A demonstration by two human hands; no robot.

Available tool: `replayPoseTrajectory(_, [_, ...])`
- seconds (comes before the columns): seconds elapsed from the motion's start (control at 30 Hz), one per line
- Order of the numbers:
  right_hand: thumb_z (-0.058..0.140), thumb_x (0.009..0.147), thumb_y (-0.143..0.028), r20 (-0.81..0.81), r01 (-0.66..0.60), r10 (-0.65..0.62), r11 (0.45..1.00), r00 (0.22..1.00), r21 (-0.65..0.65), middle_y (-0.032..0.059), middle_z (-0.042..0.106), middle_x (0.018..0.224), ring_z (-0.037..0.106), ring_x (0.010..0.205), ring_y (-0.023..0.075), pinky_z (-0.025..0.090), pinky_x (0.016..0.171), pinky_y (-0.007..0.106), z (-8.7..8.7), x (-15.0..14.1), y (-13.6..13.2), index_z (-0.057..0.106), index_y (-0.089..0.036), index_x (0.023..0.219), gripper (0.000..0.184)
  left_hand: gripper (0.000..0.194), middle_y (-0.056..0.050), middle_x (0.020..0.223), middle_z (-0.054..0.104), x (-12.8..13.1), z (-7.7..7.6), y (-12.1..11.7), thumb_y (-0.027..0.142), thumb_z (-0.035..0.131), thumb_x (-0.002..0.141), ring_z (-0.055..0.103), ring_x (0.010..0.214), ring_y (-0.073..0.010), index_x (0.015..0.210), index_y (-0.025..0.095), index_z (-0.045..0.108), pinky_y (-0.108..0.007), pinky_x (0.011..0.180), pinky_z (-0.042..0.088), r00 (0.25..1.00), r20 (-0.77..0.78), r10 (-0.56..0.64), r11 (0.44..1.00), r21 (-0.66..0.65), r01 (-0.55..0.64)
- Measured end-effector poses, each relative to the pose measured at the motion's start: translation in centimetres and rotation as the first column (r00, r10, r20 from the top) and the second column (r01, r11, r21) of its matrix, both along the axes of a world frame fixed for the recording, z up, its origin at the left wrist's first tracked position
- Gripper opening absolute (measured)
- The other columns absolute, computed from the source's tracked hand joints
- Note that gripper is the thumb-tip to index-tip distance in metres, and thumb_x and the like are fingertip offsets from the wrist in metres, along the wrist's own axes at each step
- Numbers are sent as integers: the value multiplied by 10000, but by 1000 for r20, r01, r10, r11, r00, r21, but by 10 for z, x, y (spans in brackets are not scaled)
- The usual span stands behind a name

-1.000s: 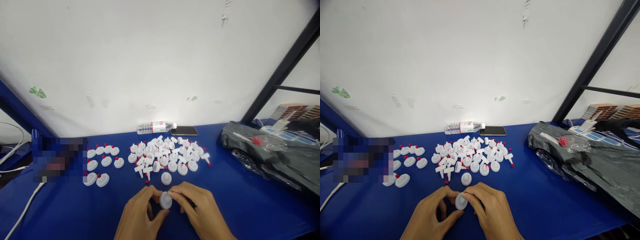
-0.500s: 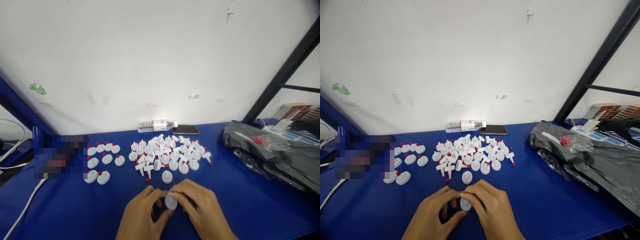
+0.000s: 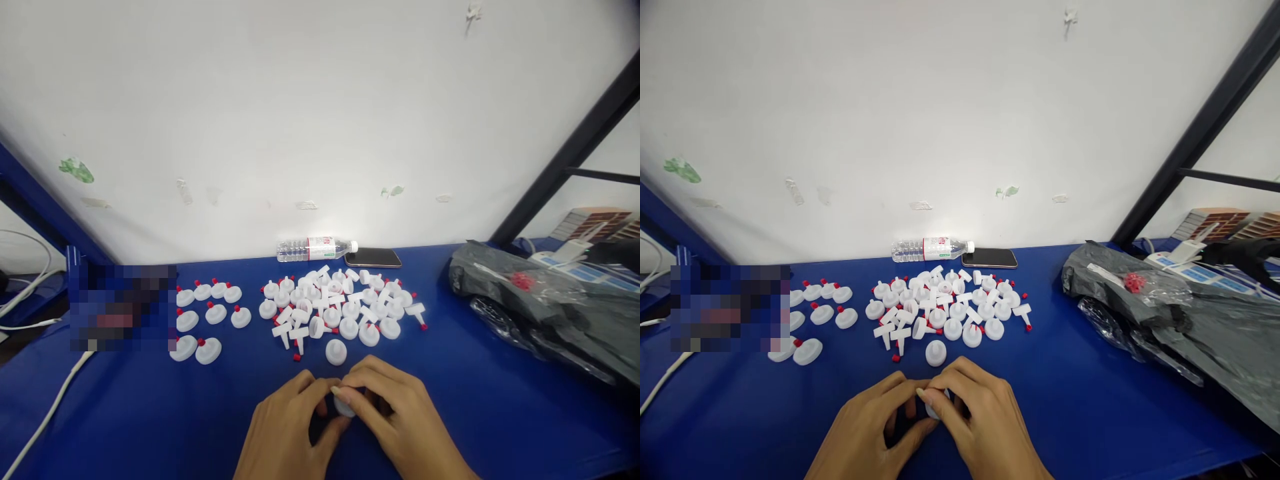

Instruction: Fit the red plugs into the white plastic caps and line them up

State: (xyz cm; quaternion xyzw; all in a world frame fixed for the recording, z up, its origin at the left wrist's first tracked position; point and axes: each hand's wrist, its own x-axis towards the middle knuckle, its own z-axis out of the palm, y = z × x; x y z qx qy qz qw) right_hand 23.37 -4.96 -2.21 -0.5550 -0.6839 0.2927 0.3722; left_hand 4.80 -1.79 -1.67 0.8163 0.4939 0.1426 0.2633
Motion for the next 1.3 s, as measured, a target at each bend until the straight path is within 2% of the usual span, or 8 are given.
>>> replayPoseTrajectory(0.2, [635, 1029, -324, -33, 25, -27, 998, 999, -50, -29, 711, 927, 695, 820, 143, 499, 751, 236, 4, -2, 1, 774, -295, 901, 191, 585, -4, 991, 718, -3, -7, -4, 160, 517, 910, 674, 665, -125, 1473, 319, 523, -233, 566, 501, 986, 135, -102, 968, 242, 67])
replayPoseTrajectory(0.33, [628, 1035, -322, -18, 5, -7, 997, 1000, -80, -28, 692, 939, 679, 822, 140, 484, 755, 238, 5, 0, 2, 787, -293, 912, 203, 510, -13, 1032, 678, -2, -9, -5, 77, 427, 946, 670, 651, -82, 1363, 326, 582, -199, 550, 492, 955, 242, -171, 900, 434, 51])
replayPoseTrajectory(0.57, [683, 962, -160, 62, -8, 14, 996, 998, -87, -39, 671, 804, 627, 705, 124, 427, 638, 235, 4, 0, 3, 750, -237, 789, 201, 302, -8, 1020, 683, -4, -11, -2, 147, 509, 1021, 698, 642, -74, 1277, 284, 596, -178, 509, 496, 954, 168, -249, 835, 537, 123])
replayPoseTrajectory(0.67, [696, 913, -116, 58, -5, 11, 994, 998, -105, -44, 694, 823, 637, 707, 128, 455, 664, 230, 2, -1, 3, 785, -269, 941, 179, 226, -6, 1015, 691, -4, -11, -1, 145, 514, 1023, 705, 651, -74, 1185, 259, 621, -179, 524, 512, 953, 159, -260, 834, 535, 138])
replayPoseTrajectory(0.8, [687, 846, -77, -11, 6, -8, 984, 1000, -176, -74, 705, 830, 619, 649, 115, 495, 670, 218, 1, -1, 3, 682, -309, 1294, 505, 166, -10, 982, 695, -2, -11, 1, 162, 516, 1025, 705, 643, -80, 1112, 239, 635, -176, 530, 531, 944, 167, -284, 821, 552, 150])
replayPoseTrajectory(1.0, [712, 859, -145, -12, -13, 10, 981, 1000, -192, -75, 697, 877, 612, 647, 105, 496, 672, 223, 0, -2, 0, 657, -342, 1315, 499, 171, 6, 855, 673, -1, -10, 4, 142, 489, 1014, 681, 573, -100, 947, 219, 626, -198, 469, 491, 941, 170, -294, 788, 600, 138])
replayPoseTrajectory(1.2, [875, 742, -146, -17, -21, 17, 963, 1000, -270, -110, 656, 1009, 583, 677, 89, 480, 692, 211, -1, 0, -3, 552, -483, 1414, 818, 224, 44, 822, 698, -23, 2, 1, 193, 489, 997, 691, 605, -105, 926, 282, 682, -200, 532, 492, 989, 4, -148, 903, 409, 133])
replayPoseTrajectory(1.3, [929, 730, -224, -2, -40, 42, 959, 999, -279, -118, 633, 1020, 566, 664, 85, 470, 682, 213, 0, 0, -3, 519, -525, 1428, 863, 244, 21, 803, 730, -52, 8, 4, 368, 528, 969, 712, 640, -153, 791, 279, 669, -244, 573, 490, 991, -60, 118, 933, 347, -90])
